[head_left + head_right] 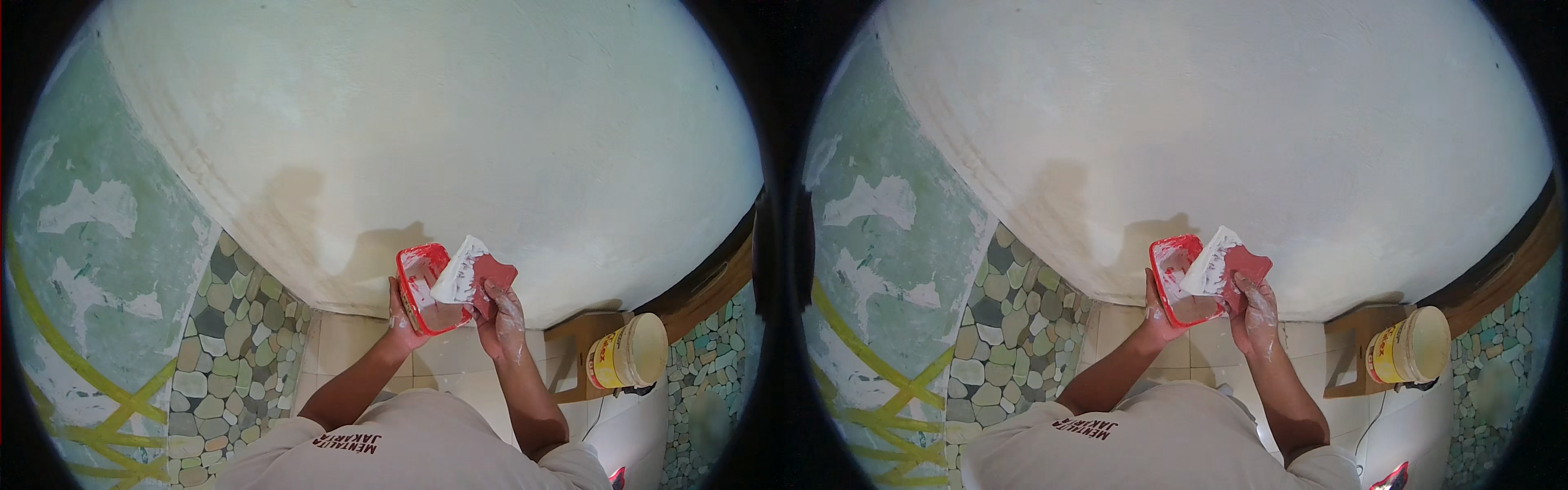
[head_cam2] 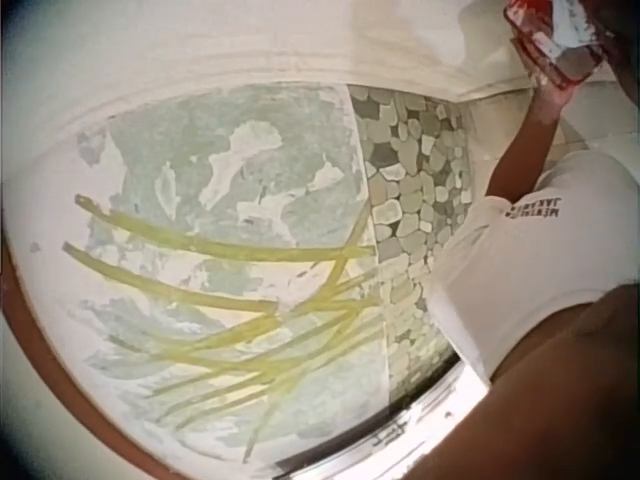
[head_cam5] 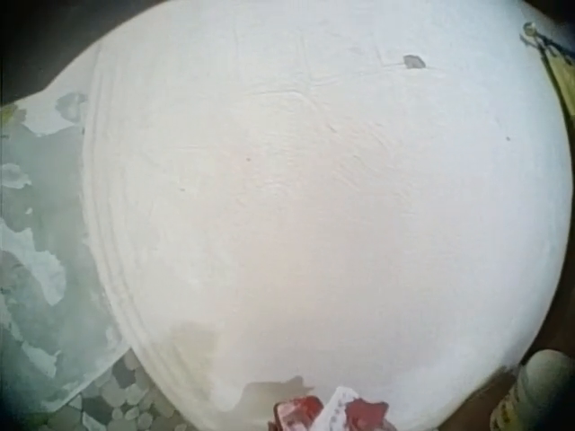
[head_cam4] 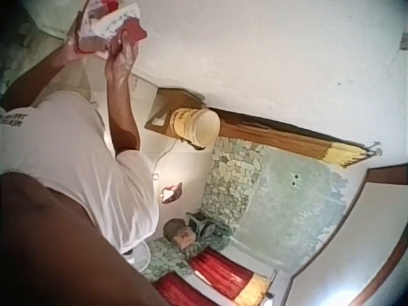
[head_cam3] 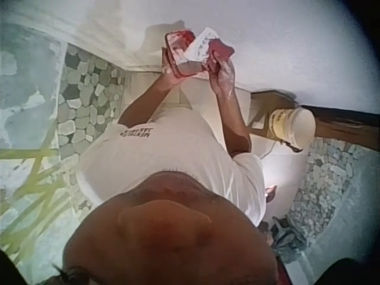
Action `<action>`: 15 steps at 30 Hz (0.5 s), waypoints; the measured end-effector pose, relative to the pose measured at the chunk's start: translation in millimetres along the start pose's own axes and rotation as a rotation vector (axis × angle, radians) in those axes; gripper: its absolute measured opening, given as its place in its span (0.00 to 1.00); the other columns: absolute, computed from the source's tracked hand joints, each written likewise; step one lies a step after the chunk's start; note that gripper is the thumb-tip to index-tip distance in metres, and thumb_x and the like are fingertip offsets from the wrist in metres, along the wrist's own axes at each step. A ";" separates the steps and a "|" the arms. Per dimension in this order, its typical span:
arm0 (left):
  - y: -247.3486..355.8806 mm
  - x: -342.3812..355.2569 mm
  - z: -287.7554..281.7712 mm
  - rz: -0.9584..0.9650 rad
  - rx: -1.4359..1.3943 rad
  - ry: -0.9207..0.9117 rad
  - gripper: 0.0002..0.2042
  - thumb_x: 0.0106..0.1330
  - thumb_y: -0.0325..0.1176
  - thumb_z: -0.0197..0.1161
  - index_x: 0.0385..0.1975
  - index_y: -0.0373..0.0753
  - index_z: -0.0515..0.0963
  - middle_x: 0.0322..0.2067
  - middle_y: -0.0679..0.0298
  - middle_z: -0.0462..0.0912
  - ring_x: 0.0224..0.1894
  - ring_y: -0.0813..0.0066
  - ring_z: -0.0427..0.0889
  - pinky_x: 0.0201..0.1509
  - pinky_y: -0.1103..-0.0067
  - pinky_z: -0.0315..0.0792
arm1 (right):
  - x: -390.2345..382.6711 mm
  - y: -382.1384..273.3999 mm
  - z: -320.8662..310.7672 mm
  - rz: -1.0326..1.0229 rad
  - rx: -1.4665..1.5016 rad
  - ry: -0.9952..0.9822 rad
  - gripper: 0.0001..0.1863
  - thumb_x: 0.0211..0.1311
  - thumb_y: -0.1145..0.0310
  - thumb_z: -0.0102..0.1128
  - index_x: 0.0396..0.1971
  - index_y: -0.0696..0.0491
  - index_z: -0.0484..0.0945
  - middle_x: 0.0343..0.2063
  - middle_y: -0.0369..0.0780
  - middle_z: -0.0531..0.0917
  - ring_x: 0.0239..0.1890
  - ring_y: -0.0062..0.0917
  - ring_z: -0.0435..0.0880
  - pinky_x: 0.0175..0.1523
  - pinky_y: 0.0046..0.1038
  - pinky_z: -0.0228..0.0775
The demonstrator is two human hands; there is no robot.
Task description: Applying putty or patching compound to the lower section of a wall using a spatula.
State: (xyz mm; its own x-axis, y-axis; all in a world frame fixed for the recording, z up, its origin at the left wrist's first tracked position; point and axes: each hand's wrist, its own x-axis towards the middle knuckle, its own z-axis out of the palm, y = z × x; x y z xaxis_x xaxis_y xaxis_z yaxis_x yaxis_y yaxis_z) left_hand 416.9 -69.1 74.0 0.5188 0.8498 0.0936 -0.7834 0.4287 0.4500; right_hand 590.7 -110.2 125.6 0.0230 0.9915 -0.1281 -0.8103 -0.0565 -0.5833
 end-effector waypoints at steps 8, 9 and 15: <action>21.7 -22.0 29.4 0.026 0.026 -0.125 0.40 0.66 0.73 0.41 0.71 0.52 0.57 0.69 0.64 0.63 0.70 0.61 0.63 0.74 0.59 0.55 | -42.7 13.2 60.6 -0.289 0.101 -0.049 0.11 0.67 0.74 0.56 0.48 0.54 0.75 0.46 0.40 0.82 0.49 0.29 0.80 0.53 0.36 0.73; 30.1 -32.4 32.8 -0.005 0.035 -0.141 0.40 0.66 0.73 0.41 0.71 0.52 0.57 0.69 0.64 0.63 0.70 0.61 0.63 0.74 0.59 0.55 | -49.4 19.0 74.8 -0.336 0.127 -0.043 0.11 0.67 0.75 0.54 0.48 0.54 0.75 0.46 0.41 0.81 0.49 0.30 0.80 0.53 0.36 0.73; 56.7 -76.8 46.1 -0.231 0.156 -0.080 0.43 0.59 0.78 0.43 0.70 0.57 0.59 0.69 0.68 0.62 0.70 0.61 0.63 0.71 0.53 0.60 | -81.4 35.5 132.8 -0.593 0.252 0.057 0.05 0.67 0.78 0.50 0.37 0.53 0.75 0.32 0.38 0.79 0.37 0.28 0.78 0.51 0.38 0.73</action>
State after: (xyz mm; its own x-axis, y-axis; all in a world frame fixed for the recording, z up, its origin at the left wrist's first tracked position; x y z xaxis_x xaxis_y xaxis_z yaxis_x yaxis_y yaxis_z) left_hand 348.4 -124.2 133.3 0.7073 0.7058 0.0395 -0.5824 0.5501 0.5985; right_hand 482.3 -177.4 221.8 0.5344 0.8378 0.1116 -0.7631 0.5350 -0.3626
